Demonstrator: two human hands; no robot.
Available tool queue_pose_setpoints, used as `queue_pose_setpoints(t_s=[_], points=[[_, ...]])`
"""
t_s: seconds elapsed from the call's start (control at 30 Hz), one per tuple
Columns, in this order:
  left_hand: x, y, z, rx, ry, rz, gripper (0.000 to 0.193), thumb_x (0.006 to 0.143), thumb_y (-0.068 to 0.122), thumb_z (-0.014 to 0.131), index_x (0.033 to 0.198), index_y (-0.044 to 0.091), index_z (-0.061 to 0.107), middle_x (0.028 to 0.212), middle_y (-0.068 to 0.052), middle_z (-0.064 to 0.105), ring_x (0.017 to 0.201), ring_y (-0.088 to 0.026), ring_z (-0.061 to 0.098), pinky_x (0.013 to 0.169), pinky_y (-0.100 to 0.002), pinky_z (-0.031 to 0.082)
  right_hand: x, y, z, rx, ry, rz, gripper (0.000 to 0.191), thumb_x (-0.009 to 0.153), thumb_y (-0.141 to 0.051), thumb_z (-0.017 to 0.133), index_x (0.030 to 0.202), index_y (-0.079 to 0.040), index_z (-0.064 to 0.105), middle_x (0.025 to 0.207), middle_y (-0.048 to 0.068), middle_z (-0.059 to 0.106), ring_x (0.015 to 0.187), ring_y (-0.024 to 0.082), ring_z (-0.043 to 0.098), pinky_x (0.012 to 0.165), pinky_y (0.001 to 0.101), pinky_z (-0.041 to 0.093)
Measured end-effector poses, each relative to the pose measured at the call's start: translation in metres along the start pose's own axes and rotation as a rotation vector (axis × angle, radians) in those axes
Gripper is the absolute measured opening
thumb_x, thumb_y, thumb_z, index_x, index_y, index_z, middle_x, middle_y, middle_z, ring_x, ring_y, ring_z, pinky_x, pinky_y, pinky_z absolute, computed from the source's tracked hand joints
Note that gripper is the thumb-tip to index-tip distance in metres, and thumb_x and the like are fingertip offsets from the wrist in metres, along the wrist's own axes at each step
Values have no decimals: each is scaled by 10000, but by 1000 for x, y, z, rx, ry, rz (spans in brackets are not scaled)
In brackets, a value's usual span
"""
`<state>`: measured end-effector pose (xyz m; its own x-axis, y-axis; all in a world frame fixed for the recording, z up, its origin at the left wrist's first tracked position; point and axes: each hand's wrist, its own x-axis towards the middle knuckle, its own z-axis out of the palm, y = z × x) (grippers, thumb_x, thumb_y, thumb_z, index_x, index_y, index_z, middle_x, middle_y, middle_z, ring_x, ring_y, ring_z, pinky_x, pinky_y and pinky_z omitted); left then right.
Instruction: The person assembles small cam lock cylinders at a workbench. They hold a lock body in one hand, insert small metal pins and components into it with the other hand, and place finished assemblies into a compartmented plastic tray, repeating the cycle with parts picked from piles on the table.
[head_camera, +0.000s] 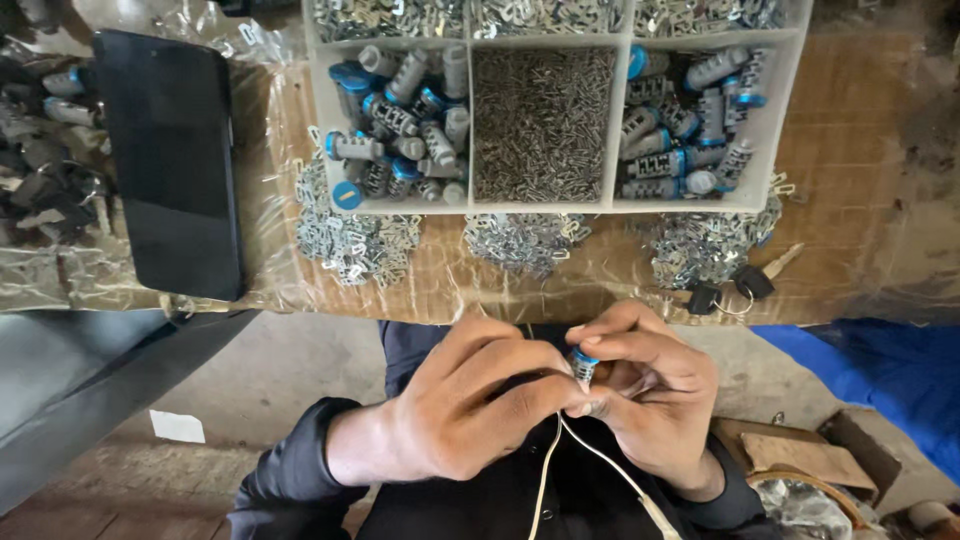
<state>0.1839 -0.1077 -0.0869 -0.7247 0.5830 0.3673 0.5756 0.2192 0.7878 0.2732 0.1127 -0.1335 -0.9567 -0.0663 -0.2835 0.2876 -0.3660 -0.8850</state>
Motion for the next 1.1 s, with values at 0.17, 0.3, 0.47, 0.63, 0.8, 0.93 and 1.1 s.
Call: queue_pose_setpoints(t_s=[0.17, 0.3, 0.47, 0.63, 0.8, 0.93, 1.1], points=[[-14, -4, -21, -149, -138, -91, 333, 881, 78, 803, 1196, 131, 710, 1079, -31, 609, 978, -252, 608, 852, -352, 512, 6, 2, 6, 23, -120, 52, 298, 891, 87, 776, 1182, 74, 713, 1230, 206, 631, 894, 221, 785, 772, 295, 702], [-16, -5, -23, -217, -89, -139, 324, 920, 54, 805, 1213, 169, 729, 1083, -14, 593, 954, -209, 593, 826, -306, 506, 13, 1, 17, 176, -212, 113, 324, 917, 78, 767, 1233, 85, 695, 1224, 209, 608, 921, 248, 777, 795, 318, 707], [-23, -6, -31, -18, -74, 51, 320, 941, 85, 844, 1238, 101, 726, 1137, -37, 620, 982, -229, 622, 843, -327, 542, 12, 1, 26, 219, -230, 97, 319, 939, 55, 768, 1250, 74, 697, 1252, 209, 600, 911, 240, 776, 792, 289, 682], [-40, -7, -26, -258, -93, -123, 274, 907, 110, 829, 1164, 140, 739, 1088, -31, 620, 957, -199, 634, 834, -320, 544, 10, 3, 24, 154, -294, 54, 337, 917, 37, 828, 1237, 45, 720, 1216, 165, 639, 1007, 196, 720, 801, 236, 625], [-32, -10, -24, -135, -154, -58, 226, 888, 129, 794, 1110, 102, 759, 1060, -26, 621, 904, -223, 627, 749, -314, 525, 14, -6, 29, 79, -261, 68, 352, 889, 10, 843, 1223, -15, 735, 1201, 122, 644, 1017, 182, 724, 826, 282, 637], [-25, -2, -21, -511, -297, -551, 155, 886, 102, 862, 1024, 102, 792, 960, -31, 594, 736, -179, 596, 614, -287, 458, 15, -13, 25, -83, -345, -34, 363, 864, -17, 858, 1206, -48, 743, 1159, 88, 650, 1034, 182, 742, 847, 285, 641], [-26, 12, -1, -386, -44, -634, 366, 891, 70, 793, 1242, 124, 707, 962, -9, 590, 771, -139, 593, 623, -251, 477, 6, -8, 6, -148, -129, -55, 412, 799, 17, 883, 1189, -1, 751, 1158, 146, 683, 961, 218, 724, 796, 300, 629]])
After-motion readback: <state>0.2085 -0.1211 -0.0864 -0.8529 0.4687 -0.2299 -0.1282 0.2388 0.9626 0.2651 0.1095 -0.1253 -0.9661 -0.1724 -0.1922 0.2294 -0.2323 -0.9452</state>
